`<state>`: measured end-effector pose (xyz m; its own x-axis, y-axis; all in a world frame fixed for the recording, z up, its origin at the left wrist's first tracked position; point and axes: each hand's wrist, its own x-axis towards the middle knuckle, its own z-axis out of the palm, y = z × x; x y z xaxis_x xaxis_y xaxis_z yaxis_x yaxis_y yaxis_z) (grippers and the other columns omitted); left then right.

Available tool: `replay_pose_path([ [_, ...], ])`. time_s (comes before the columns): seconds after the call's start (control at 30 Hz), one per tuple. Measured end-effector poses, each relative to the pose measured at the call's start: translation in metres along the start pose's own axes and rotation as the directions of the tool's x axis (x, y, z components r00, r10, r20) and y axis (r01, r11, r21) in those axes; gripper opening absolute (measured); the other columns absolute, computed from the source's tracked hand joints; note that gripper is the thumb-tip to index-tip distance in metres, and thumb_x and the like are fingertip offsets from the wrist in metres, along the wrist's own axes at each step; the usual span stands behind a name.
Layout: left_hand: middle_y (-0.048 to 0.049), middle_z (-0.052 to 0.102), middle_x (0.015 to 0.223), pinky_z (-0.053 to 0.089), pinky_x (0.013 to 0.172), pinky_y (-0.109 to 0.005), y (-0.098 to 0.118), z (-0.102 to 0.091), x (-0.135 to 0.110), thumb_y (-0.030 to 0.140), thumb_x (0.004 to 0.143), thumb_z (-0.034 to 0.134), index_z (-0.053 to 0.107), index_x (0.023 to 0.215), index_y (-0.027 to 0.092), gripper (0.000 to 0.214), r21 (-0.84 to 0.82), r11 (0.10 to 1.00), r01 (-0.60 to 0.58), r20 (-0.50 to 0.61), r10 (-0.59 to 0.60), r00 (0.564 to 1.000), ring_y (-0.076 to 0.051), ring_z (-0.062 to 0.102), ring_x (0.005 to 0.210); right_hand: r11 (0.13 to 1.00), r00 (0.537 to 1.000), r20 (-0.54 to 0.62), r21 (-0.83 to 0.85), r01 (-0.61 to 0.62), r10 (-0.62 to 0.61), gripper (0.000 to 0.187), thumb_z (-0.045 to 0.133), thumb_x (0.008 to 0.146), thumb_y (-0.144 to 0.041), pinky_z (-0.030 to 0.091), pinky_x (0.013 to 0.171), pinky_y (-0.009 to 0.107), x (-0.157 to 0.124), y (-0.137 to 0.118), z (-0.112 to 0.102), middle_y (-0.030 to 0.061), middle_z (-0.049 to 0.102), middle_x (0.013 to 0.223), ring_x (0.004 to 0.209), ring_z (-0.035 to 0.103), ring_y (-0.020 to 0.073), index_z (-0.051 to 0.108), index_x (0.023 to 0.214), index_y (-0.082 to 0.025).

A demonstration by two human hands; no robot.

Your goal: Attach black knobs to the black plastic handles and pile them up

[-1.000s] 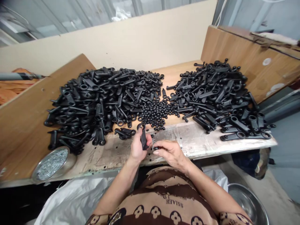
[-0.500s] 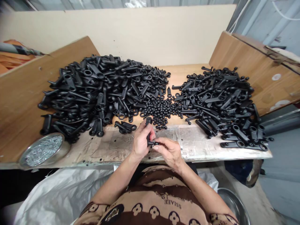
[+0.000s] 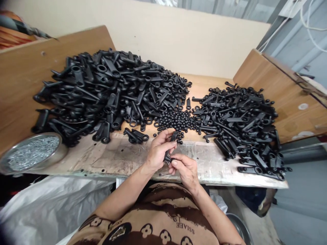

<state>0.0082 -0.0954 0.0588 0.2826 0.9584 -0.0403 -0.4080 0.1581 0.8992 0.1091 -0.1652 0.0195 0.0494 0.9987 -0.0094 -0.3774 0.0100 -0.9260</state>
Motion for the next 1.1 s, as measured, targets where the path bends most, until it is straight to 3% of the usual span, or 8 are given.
replay_pose_path([
  [0.13, 0.0007, 0.054, 0.094, 0.035, 0.05, -0.018, 0.003, 0.001, 0.002, 0.009, 0.06, 0.059, 0.057, 0.107, 0.025, 0.049, -0.018, 1.0, -0.023, -0.018, 0.022, 1.0, -0.006, 0.046, 0.061, 0.999, 1.0, -0.012, 0.04, -0.029, 0.029, 0.013, 0.066, 0.074, -0.025, 0.044, 0.04, 0.021, 0.002, -0.002, 0.003, 0.0013, 0.064, 0.057, 0.044, 0.056, 0.0116, 0.069, 0.084, -0.017],
  [0.27, 0.0017, 0.054, 0.079, 0.038, 0.056, -0.02, 0.007, 0.003, 0.003, 0.007, 0.057, 0.061, 0.058, 0.11, 0.024, 0.055, 0.039, 0.999, -0.035, 0.005, 0.035, 0.999, -0.01, 0.047, 0.064, 0.998, 0.999, -0.032, 0.058, -0.038, 0.04, 0.014, 0.066, 0.073, -0.026, 0.042, 0.038, 0.021, 0.004, -0.001, 0.004, 0.0005, 0.062, 0.055, 0.041, 0.054, 0.011, 0.068, 0.083, -0.017],
  [0.4, 0.0033, 0.051, 0.067, 0.035, 0.051, -0.019, 0.008, 0.005, 0.003, 0.018, 0.065, 0.064, 0.058, 0.11, 0.025, 0.047, 0.049, 0.999, -0.012, 0.023, 0.011, 1.0, -0.008, 0.042, 0.057, 0.997, 0.999, -0.031, 0.069, -0.036, 0.039, 0.014, 0.066, 0.073, -0.027, 0.041, 0.037, 0.02, 0.004, -0.001, 0.004, -0.0002, 0.061, 0.054, 0.041, 0.053, 0.0104, 0.068, 0.084, -0.017],
  [0.57, 0.0039, 0.049, 0.064, 0.035, 0.049, -0.019, 0.007, 0.007, 0.001, 0.029, 0.067, 0.067, 0.061, 0.106, 0.025, 0.039, 0.012, 1.0, 0.004, -0.036, -0.003, 0.999, -0.007, 0.039, 0.052, 0.996, 0.997, -0.042, 0.076, -0.053, 0.057, 0.015, 0.066, 0.073, -0.029, 0.04, 0.035, 0.019, 0.001, -0.003, 0.007, -0.001, 0.06, 0.053, 0.037, 0.051, 0.0093, 0.068, 0.082, -0.017],
  [0.87, 0.0033, 0.055, 0.067, 0.04, 0.054, -0.02, 0.003, 0.008, -0.005, 0.026, 0.066, 0.068, 0.063, 0.106, 0.025, 0.041, 0.0, 1.0, 0.006, -0.007, -0.006, 1.0, -0.009, 0.047, 0.058, 0.991, 0.995, -0.061, 0.114, -0.076, 0.083, 0.014, 0.065, 0.073, -0.028, 0.036, 0.031, 0.018, -0.004, -0.002, 0.01, -0.0017, 0.059, 0.05, 0.034, 0.048, 0.0079, 0.067, 0.08, -0.016],
  [1.1, 0.0028, 0.061, 0.079, 0.044, 0.063, -0.022, 0.003, 0.01, -0.018, 0.023, 0.068, 0.067, 0.064, 0.105, 0.026, 0.037, 0.147, 0.98, -0.132, -0.037, 0.139, 0.99, -0.011, 0.051, 0.065, 0.984, 0.984, -0.084, 0.104, -0.145, 0.154, 0.017, 0.067, 0.071, -0.032, 0.03, 0.026, 0.016, -0.011, -0.009, 0.013, -0.0029, 0.056, 0.047, 0.029, 0.044, 0.0065, 0.062, 0.068, -0.015],
])
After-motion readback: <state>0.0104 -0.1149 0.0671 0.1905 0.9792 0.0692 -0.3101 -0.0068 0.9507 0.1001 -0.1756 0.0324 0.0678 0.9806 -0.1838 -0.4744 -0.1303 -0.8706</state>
